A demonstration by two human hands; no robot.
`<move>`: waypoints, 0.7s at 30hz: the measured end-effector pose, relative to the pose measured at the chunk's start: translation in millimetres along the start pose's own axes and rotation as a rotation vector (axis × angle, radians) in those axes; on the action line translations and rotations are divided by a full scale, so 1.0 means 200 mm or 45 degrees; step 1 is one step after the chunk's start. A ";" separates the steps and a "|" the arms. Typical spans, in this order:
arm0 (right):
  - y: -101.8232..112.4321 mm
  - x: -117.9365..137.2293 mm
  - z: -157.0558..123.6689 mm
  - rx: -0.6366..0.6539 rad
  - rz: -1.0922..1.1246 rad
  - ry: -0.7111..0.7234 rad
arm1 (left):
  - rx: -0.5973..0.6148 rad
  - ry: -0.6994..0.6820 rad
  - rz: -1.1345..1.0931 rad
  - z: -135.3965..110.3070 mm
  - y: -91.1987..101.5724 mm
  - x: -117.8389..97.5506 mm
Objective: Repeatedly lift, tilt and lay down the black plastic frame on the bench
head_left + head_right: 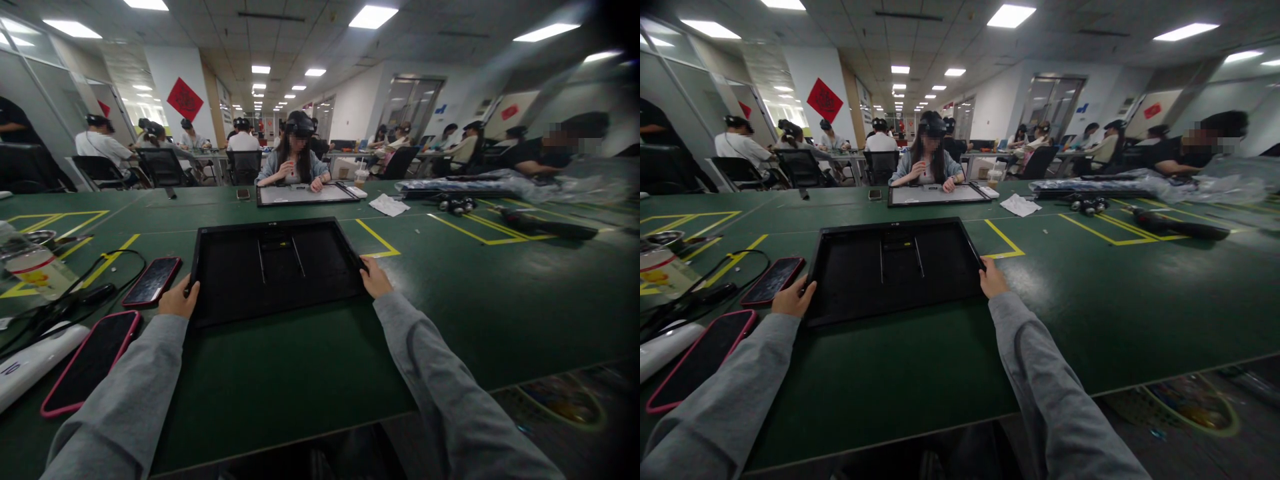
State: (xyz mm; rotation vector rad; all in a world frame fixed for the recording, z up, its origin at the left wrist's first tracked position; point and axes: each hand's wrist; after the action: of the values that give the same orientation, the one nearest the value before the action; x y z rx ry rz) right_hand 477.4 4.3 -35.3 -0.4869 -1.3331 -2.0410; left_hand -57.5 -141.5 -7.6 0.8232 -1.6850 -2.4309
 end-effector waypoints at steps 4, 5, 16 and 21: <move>0.01 0.02 -0.01 0.006 -0.014 0.013 | 0.017 -0.011 0.029 0.00 0.01 0.00; 0.01 0.02 -0.01 0.002 -0.017 0.013 | 0.032 -0.020 0.042 0.01 0.01 0.00; -0.02 0.03 -0.01 -0.105 0.014 -0.024 | 0.098 0.075 -0.143 0.00 -0.01 0.00; -0.02 0.03 0.00 -0.101 0.001 -0.157 | 0.060 0.182 -0.314 0.00 -0.03 0.01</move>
State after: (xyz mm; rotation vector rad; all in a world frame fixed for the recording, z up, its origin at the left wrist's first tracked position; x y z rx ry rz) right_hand 471.1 2.7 -34.1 -0.6580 -1.3266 -2.0984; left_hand -58.5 -139.5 -13.8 1.2482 -1.6827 -2.4184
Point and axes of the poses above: each hand's wrist, its own z-axis towards the middle knuckle, its own y-axis out of the back of the hand, x = y × z, and after that the axes turned 4 degrees about -z, right-handed
